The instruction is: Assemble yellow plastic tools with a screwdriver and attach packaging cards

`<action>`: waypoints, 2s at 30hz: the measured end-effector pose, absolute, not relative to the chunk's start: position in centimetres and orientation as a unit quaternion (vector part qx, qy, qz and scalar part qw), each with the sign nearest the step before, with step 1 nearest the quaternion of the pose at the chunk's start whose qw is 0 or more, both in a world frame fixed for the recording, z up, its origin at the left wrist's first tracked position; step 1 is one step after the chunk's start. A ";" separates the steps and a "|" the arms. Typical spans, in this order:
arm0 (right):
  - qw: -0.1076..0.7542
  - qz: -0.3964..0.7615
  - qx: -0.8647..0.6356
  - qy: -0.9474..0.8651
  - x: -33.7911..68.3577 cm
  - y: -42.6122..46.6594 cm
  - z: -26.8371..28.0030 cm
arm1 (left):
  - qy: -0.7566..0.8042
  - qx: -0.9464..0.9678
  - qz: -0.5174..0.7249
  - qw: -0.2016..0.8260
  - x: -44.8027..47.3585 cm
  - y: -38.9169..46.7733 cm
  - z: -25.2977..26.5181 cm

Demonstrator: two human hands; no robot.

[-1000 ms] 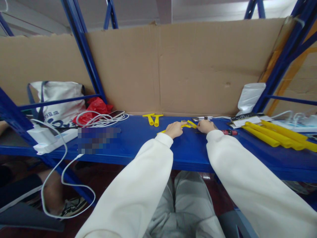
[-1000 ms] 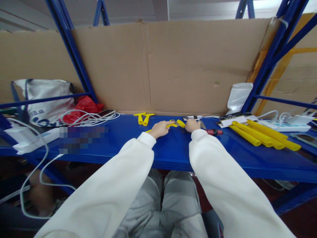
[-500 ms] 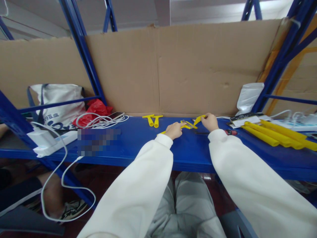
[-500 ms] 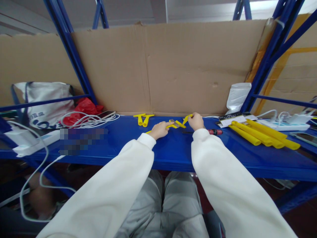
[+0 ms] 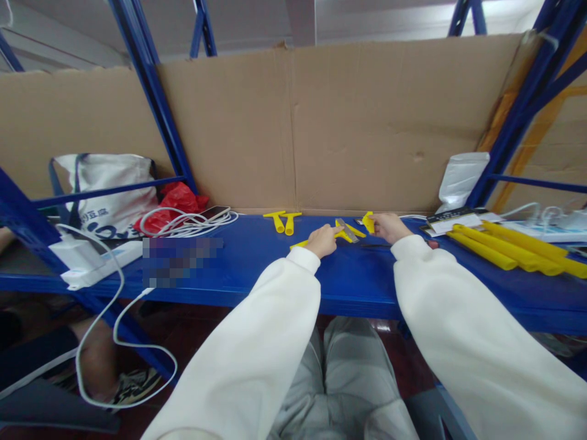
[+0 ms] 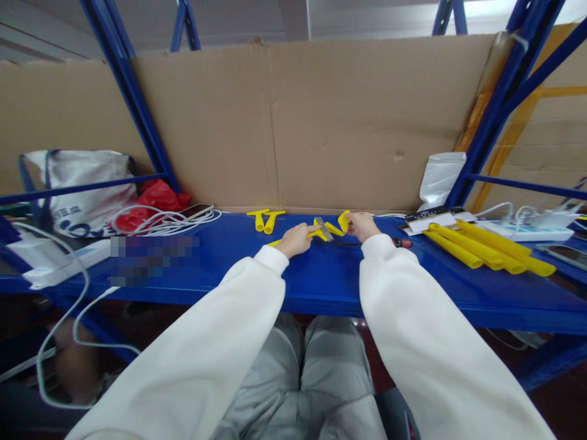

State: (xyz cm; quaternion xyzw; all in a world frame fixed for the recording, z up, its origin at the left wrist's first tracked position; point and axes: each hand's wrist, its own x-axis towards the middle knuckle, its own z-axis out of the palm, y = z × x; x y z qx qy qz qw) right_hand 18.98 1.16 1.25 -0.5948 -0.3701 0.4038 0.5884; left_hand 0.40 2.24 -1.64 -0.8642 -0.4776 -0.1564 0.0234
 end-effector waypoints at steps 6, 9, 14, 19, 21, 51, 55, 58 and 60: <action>0.564 0.448 -0.559 -0.409 18.6 1.0 1.2 | -0.464 -0.871 -0.161 0.026 0.5 2.2 -1.7; 0.567 0.401 -0.573 -0.435 18.3 1.1 1.0 | -0.451 -0.876 -0.170 0.025 0.5 2.3 -1.7; 0.545 0.310 -0.604 -0.492 17.8 0.8 0.8 | -0.433 -0.879 -0.197 0.017 0.7 2.4 -1.9; 0.552 0.277 -0.585 -0.526 17.4 0.8 0.5 | -0.415 -0.883 -0.218 0.010 0.7 2.6 -2.0; 0.549 0.268 -0.577 -0.542 17.3 1.0 0.3 | -0.413 -0.883 -0.223 0.006 0.8 2.7 -2.1; 0.535 0.192 -0.611 -0.551 16.9 1.9 -0.6 | -0.367 -0.896 -0.250 -0.009 0.7 2.3 -1.8; 0.518 0.201 -0.629 -0.544 17.2 1.6 0.1 | -0.369 -0.892 -0.261 -0.004 0.8 2.6 -1.8; 0.476 0.238 -0.643 -0.551 17.4 1.1 0.5 | -0.381 -0.886 -0.265 0.003 0.8 2.6 -1.7; 0.450 0.262 -0.645 -0.560 17.5 1.0 0.5 | -0.388 -0.884 -0.263 0.006 0.7 2.6 -1.7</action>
